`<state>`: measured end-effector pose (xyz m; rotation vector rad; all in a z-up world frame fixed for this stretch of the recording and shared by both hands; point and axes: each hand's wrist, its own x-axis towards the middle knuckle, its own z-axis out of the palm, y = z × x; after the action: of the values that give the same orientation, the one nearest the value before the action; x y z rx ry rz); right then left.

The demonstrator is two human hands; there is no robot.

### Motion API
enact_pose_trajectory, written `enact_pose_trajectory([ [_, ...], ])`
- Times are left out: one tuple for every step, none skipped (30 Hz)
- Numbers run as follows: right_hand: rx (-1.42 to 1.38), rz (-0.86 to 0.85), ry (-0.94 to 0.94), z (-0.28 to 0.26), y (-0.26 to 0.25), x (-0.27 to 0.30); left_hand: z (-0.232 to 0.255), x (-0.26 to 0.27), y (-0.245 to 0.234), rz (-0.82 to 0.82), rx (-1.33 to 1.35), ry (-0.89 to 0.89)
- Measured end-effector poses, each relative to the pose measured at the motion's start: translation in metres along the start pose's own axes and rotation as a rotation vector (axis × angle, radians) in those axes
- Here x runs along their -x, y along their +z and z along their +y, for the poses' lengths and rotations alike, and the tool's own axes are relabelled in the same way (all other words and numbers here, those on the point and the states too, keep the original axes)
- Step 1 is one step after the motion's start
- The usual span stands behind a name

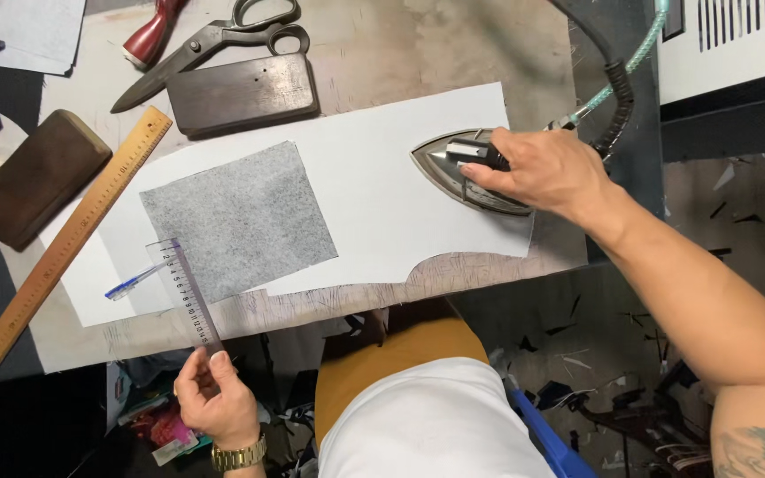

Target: The person irons a fabric panel, marks lines on it using a ruler and pen, and applies heat with a steam iron while using wooden blocks to weigh down parts of the garment.

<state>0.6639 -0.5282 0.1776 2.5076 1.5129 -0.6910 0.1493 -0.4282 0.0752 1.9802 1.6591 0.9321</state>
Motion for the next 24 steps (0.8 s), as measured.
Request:
enact_pose_trajectory([
  [0.018, 0.035, -0.014, 0.007, 0.003, 0.001, 0.000, 0.001, 0.000, -0.008, 0.001, 0.005],
  [0.035, 0.070, -0.027, 0.015, 0.006, 0.002, 0.000, 0.003, -0.001, -0.017, 0.002, 0.011],
  [0.034, 0.068, -0.027, 0.017, 0.004, 0.002, -0.001, 0.003, 0.000, -0.019, 0.001, 0.011],
  [0.039, 0.031, 0.016, 0.018, 0.001, 0.003, -0.002, 0.003, 0.000, -0.012, -0.002, 0.016],
  [0.044, -0.005, 0.061, 0.021, -0.001, 0.004, -0.002, 0.003, 0.001, -0.008, -0.004, 0.022],
  [0.043, -0.007, 0.064, 0.025, 0.002, 0.004, -0.001, 0.001, 0.001, -0.011, -0.004, 0.023],
  [0.059, 0.032, 0.024, 0.030, 0.005, 0.003, 0.001, 0.000, 0.002, -0.012, 0.000, 0.022],
  [0.075, 0.071, -0.017, 0.034, 0.008, 0.003, 0.002, -0.001, 0.003, -0.013, 0.005, 0.020],
  [0.073, 0.070, -0.013, 0.034, 0.007, 0.004, 0.002, -0.001, 0.005, -0.017, 0.005, 0.023],
  [0.067, 0.057, -0.010, 0.033, 0.005, 0.004, 0.002, -0.002, 0.006, -0.019, 0.015, 0.019],
  [0.061, 0.046, -0.009, 0.033, 0.002, 0.004, 0.002, -0.002, 0.008, -0.020, 0.025, 0.017],
  [0.059, 0.047, -0.006, 0.032, -0.001, 0.003, 0.004, -0.003, 0.009, -0.021, 0.025, 0.019],
  [0.052, 0.017, 0.013, 0.031, -0.003, 0.003, 0.007, -0.005, 0.009, -0.028, 0.030, 0.025],
  [0.045, -0.014, 0.032, 0.029, -0.006, 0.004, 0.009, -0.006, 0.009, -0.035, 0.035, 0.031],
  [0.043, -0.012, 0.035, 0.030, -0.005, 0.004, 0.010, -0.007, 0.011, -0.037, 0.036, 0.035],
  [0.047, -0.017, 0.045, 0.030, -0.005, 0.004, 0.010, -0.008, 0.012, -0.042, 0.044, 0.030],
  [0.051, -0.022, 0.051, 0.029, -0.006, 0.002, 0.011, -0.009, 0.012, -0.044, 0.049, 0.024],
  [0.050, -0.019, 0.050, 0.032, -0.006, 0.005, 0.014, -0.009, 0.014, -0.042, 0.049, 0.027],
  [0.052, -0.029, 0.036, 0.031, -0.006, 0.004, 0.017, -0.011, 0.014, -0.047, 0.047, 0.039],
  [0.054, -0.038, 0.023, 0.029, -0.007, 0.002, 0.018, -0.015, 0.013, -0.051, 0.045, 0.052],
  [0.043, -0.024, -0.019, 0.030, -0.010, 0.005, 0.019, -0.016, 0.015, -0.015, 0.017, 0.053],
  [0.033, -0.043, 0.024, 0.029, -0.012, 0.007, 0.017, -0.020, 0.016, -0.042, 0.041, -0.031],
  [0.024, -0.068, 0.039, 0.025, -0.015, 0.001, 0.015, -0.020, 0.009, -0.051, 0.051, -0.130],
  [0.015, -0.062, -0.030, 0.030, -0.006, 0.001, 0.016, -0.024, 0.001, 0.005, 0.010, -0.143],
])
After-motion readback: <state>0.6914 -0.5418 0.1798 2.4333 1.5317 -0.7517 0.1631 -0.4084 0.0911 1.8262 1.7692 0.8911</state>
